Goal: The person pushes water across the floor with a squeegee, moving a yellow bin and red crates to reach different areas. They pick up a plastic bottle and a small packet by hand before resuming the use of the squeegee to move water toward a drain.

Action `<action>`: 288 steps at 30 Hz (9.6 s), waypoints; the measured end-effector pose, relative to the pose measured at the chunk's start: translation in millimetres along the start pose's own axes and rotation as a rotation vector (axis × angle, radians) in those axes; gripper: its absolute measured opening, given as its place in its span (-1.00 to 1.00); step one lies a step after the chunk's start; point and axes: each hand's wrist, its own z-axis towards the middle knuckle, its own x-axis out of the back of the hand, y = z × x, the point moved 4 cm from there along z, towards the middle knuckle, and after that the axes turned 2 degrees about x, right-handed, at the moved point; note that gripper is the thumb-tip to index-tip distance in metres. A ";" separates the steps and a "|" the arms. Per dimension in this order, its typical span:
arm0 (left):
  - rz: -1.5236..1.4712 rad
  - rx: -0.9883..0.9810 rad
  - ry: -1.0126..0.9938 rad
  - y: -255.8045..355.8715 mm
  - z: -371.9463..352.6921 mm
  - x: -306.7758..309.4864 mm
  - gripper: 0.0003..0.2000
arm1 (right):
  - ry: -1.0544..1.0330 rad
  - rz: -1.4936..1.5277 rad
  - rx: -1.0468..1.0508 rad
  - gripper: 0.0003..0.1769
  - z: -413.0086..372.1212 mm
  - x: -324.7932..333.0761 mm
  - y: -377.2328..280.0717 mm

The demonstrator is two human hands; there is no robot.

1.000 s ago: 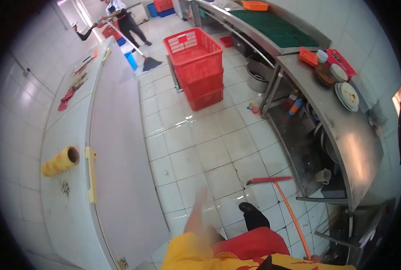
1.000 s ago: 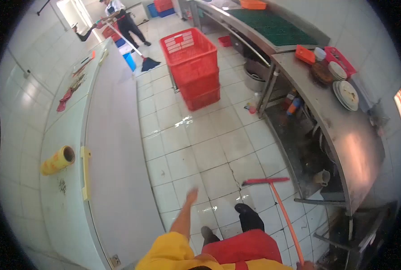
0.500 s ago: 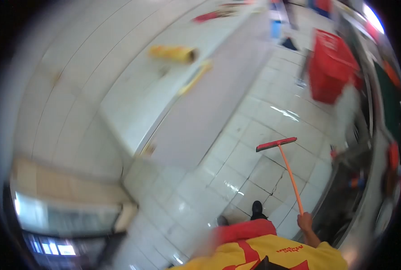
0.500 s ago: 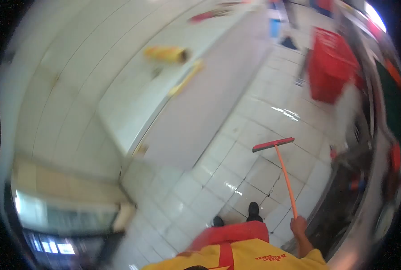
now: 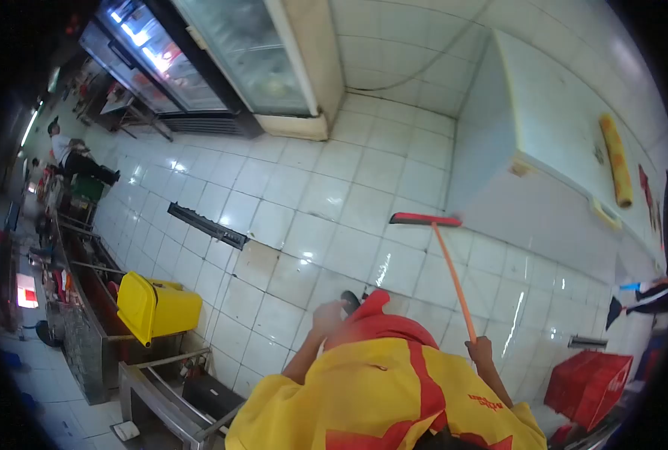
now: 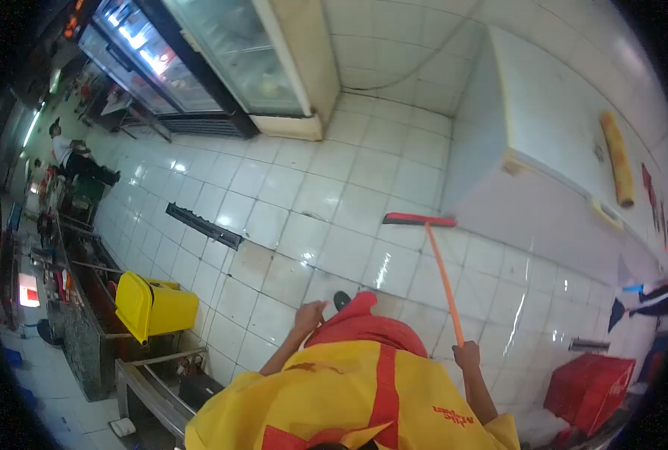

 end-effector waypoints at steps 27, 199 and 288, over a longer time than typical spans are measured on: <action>0.106 -0.017 -0.096 -149.3 321.8 164.7 -0.82 | -0.479 -0.955 1.017 -0.66 138.3 107.9 -652.8; 0.892 -1.569 -0.914 197.6 434.7 104.7 -0.82 | 0.248 0.709 -0.174 -0.55 -109.9 131.4 -508.1; 0.828 -1.287 -0.817 251.9 405.2 -58.4 -0.88 | 0.243 0.693 -0.386 -0.74 -19.3 81.7 -334.6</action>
